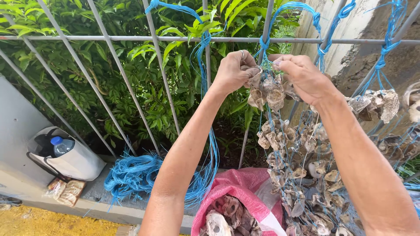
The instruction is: Threading oyster shells onto a blue plastic string for aquaculture use.
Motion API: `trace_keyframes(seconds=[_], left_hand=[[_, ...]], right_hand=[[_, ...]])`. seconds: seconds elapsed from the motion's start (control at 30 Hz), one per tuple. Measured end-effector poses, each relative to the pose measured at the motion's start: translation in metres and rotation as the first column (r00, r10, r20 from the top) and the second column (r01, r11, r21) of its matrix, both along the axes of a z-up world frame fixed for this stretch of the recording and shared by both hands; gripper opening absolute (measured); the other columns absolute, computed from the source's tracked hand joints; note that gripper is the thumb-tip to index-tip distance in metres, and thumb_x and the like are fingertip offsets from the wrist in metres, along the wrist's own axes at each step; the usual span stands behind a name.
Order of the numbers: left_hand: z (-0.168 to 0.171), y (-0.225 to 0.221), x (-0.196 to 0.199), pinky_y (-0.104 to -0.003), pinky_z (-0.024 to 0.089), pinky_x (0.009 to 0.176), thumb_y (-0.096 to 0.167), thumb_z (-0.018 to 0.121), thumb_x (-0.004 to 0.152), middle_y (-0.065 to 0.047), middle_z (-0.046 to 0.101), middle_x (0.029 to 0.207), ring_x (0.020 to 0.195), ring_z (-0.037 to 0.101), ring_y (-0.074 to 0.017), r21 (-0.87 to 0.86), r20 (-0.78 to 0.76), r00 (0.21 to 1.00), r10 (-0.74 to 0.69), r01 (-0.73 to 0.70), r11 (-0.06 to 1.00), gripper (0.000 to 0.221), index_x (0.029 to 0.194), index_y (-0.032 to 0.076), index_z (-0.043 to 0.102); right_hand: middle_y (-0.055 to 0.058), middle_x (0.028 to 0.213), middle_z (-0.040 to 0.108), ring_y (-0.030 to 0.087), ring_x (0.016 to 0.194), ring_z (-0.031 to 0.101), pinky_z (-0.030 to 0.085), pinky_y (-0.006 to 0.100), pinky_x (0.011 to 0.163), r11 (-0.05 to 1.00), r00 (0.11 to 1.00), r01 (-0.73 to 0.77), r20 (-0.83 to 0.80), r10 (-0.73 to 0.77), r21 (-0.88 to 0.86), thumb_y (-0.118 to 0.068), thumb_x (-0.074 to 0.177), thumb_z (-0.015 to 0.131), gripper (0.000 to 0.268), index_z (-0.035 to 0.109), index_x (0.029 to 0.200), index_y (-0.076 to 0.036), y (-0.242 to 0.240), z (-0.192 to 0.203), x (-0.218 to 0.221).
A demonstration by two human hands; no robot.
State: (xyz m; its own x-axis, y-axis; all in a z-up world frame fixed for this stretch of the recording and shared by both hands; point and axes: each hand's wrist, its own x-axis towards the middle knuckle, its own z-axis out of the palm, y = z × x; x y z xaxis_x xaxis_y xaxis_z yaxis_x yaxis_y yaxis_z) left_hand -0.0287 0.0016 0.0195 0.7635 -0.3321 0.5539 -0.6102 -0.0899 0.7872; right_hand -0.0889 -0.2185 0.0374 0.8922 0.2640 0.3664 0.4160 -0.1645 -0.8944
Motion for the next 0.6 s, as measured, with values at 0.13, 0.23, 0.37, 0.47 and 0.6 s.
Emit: trace_keyframes(seconds=[0.13, 0.23, 0.37, 0.47, 0.6], left_hand=[[-0.001, -0.004, -0.011, -0.035, 0.058, 0.066, 0.015, 0.081, 0.08, -0.008, 0.076, 0.077, 0.07, 0.075, -0.0185, 0.109, 0.261, 0.939, 0.223, -0.259, 0.96, 0.017, 0.084, 0.004, 0.068], [0.005, -0.01, -0.027, -0.041, 0.056, 0.073, 0.019, 0.077, 0.081, -0.009, 0.075, 0.08, 0.078, 0.074, -0.0256, 0.18, 0.23, 0.924, 0.304, -0.347, 0.92, 0.018, 0.086, 0.006, 0.066], [0.003, -0.023, -0.039, -0.046, 0.054, 0.074, 0.018, 0.074, 0.079, -0.01, 0.074, 0.08, 0.083, 0.072, -0.0324, 0.147, 0.284, 0.89, 0.355, -0.407, 0.901, 0.019, 0.09, 0.006, 0.063], [-0.008, -0.032, -0.036, -0.049, 0.053, 0.077, 0.016, 0.068, 0.083, -0.012, 0.073, 0.081, 0.084, 0.071, -0.0365, 0.126, 0.293, 0.876, 0.384, -0.433, 0.892, 0.018, 0.096, 0.005, 0.062], [-0.027, -0.039, -0.019, -0.047, 0.055, 0.083, 0.017, 0.061, 0.088, -0.013, 0.074, 0.09, 0.09, 0.072, -0.0358, 0.101, 0.328, 0.855, 0.402, -0.455, 0.885, 0.023, 0.107, 0.009, 0.071]], right_hand=[[0.011, 0.157, 0.05, 0.019, 0.143, 0.042, 0.023, 0.043, 0.118, 1.0, 1.0, 0.01, 0.028, -0.01, 0.014, -0.021, 0.096, 0.06, 0.02, 0.063, 0.099, -0.002, 0.009, -0.008, -0.062], [0.018, 0.146, 0.059, 0.023, 0.132, 0.054, 0.033, 0.046, 0.12, 0.998, 0.977, 0.062, 0.201, -0.065, 0.024, -0.019, 0.1, 0.055, 0.019, 0.066, 0.101, -0.004, 0.015, -0.028, -0.113], [0.003, 0.071, 0.056, 0.014, 0.064, 0.056, 0.058, 0.042, 0.078, 0.927, 0.991, -0.085, 0.123, 0.043, 0.365, -0.01, 0.104, 0.044, 0.015, 0.055, 0.107, 0.0, 0.03, -0.076, -0.18], [-0.003, 0.057, 0.044, 0.01, 0.048, 0.044, 0.055, 0.038, 0.058, 0.912, 0.994, -0.104, 0.078, 0.079, 0.397, -0.006, 0.1, 0.039, 0.019, 0.053, 0.109, 0.003, 0.041, -0.116, -0.225], [-0.004, 0.059, 0.037, 0.012, 0.051, 0.04, 0.048, 0.033, 0.053, 0.893, 0.982, -0.122, -0.077, 0.172, 0.434, -0.005, 0.099, 0.038, 0.022, 0.052, 0.113, 0.005, 0.057, -0.163, -0.275]])
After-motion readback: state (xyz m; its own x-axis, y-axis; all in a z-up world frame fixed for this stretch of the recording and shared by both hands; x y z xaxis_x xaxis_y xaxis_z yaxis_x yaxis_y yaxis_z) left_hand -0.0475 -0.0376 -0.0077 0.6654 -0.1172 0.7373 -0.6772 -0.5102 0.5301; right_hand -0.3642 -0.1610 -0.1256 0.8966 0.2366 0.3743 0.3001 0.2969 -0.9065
